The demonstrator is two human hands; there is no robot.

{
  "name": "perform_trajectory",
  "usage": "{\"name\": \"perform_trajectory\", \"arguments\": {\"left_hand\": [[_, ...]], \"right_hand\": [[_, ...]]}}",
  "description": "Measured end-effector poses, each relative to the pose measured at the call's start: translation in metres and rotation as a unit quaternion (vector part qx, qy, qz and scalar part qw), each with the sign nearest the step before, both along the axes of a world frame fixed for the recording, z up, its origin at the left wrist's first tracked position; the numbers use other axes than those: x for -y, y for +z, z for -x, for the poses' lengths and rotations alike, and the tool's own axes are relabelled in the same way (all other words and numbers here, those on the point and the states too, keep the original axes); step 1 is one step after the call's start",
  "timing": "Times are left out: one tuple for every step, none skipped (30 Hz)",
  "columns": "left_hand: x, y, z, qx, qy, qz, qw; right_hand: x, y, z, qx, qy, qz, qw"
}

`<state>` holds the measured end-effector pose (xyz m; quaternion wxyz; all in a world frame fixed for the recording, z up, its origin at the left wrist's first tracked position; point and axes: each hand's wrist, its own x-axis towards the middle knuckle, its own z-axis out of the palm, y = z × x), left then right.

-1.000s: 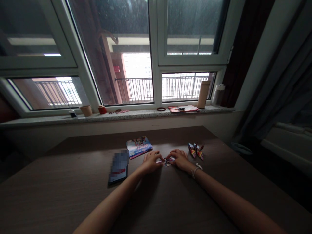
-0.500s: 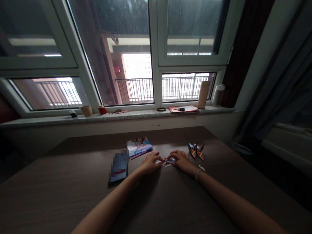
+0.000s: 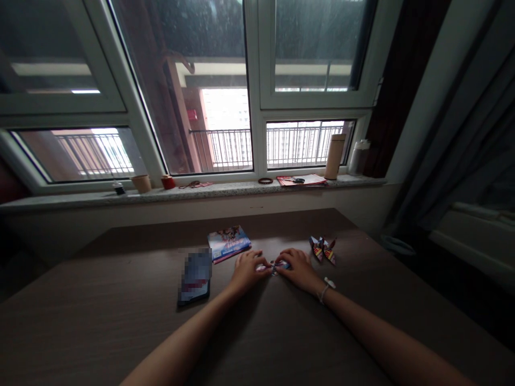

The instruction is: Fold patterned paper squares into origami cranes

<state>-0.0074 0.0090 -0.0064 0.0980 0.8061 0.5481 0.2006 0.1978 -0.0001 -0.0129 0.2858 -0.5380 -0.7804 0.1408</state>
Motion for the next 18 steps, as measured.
{"name": "perform_trajectory", "arguments": {"left_hand": [[0.0,0.0,0.0,0.001,0.001,-0.002,1.0],[-0.001,-0.001,0.0,0.001,0.001,-0.004,1.0],[-0.001,-0.001,0.0,0.002,0.003,-0.005,1.0],[-0.001,-0.001,0.0,0.004,0.004,-0.006,1.0],[-0.001,-0.001,-0.001,0.007,0.007,-0.006,1.0],[-0.002,-0.001,-0.002,0.01,0.01,-0.005,1.0],[-0.002,-0.001,-0.003,0.012,0.014,-0.002,1.0],[-0.002,0.0,-0.004,0.016,0.018,0.002,1.0],[-0.002,0.001,-0.005,0.019,0.022,0.007,1.0],[-0.002,0.002,-0.006,0.021,0.025,0.012,0.999],[-0.002,0.003,-0.006,0.023,0.029,0.017,0.999],[-0.002,0.004,-0.007,0.022,0.031,0.023,0.999],[-0.002,0.005,-0.007,0.021,0.033,0.03,0.999],[-0.003,0.006,-0.007,0.017,0.034,0.039,0.999],[-0.004,0.007,-0.007,0.014,0.034,0.047,0.998],[-0.004,0.008,-0.006,0.011,0.033,0.054,0.998],[-0.005,0.009,-0.005,0.008,0.03,0.059,0.998],[-0.006,0.01,-0.004,0.007,0.027,0.064,0.998]], "right_hand": [[-0.001,0.0,0.001,0.002,-0.006,0.0,1.0],[-0.001,0.0,0.002,0.003,-0.013,0.001,1.0],[-0.002,0.0,0.003,0.004,-0.018,0.005,1.0],[-0.004,0.0,0.004,0.004,-0.021,0.009,1.0],[-0.005,0.0,0.004,0.003,-0.023,0.014,1.0],[-0.006,0.0,0.005,0.001,-0.023,0.018,1.0],[-0.007,0.0,0.005,-0.001,-0.024,0.023,0.999],[-0.008,0.0,0.005,-0.003,-0.027,0.028,0.999],[-0.009,0.0,0.006,-0.004,-0.03,0.032,0.999],[-0.01,0.0,0.006,-0.004,-0.034,0.037,0.999],[-0.01,0.0,0.006,-0.004,-0.037,0.042,0.998],[-0.011,0.001,0.006,-0.004,-0.038,0.047,0.998],[-0.012,0.001,0.006,-0.003,-0.038,0.052,0.998],[-0.012,0.001,0.005,-0.003,-0.036,0.057,0.998],[-0.013,0.001,0.005,-0.004,-0.033,0.062,0.997],[-0.014,0.001,0.004,-0.004,-0.031,0.068,0.997],[-0.015,0.001,0.003,-0.004,-0.028,0.073,0.997],[-0.016,0.001,0.002,-0.004,-0.026,0.078,0.997]]}}
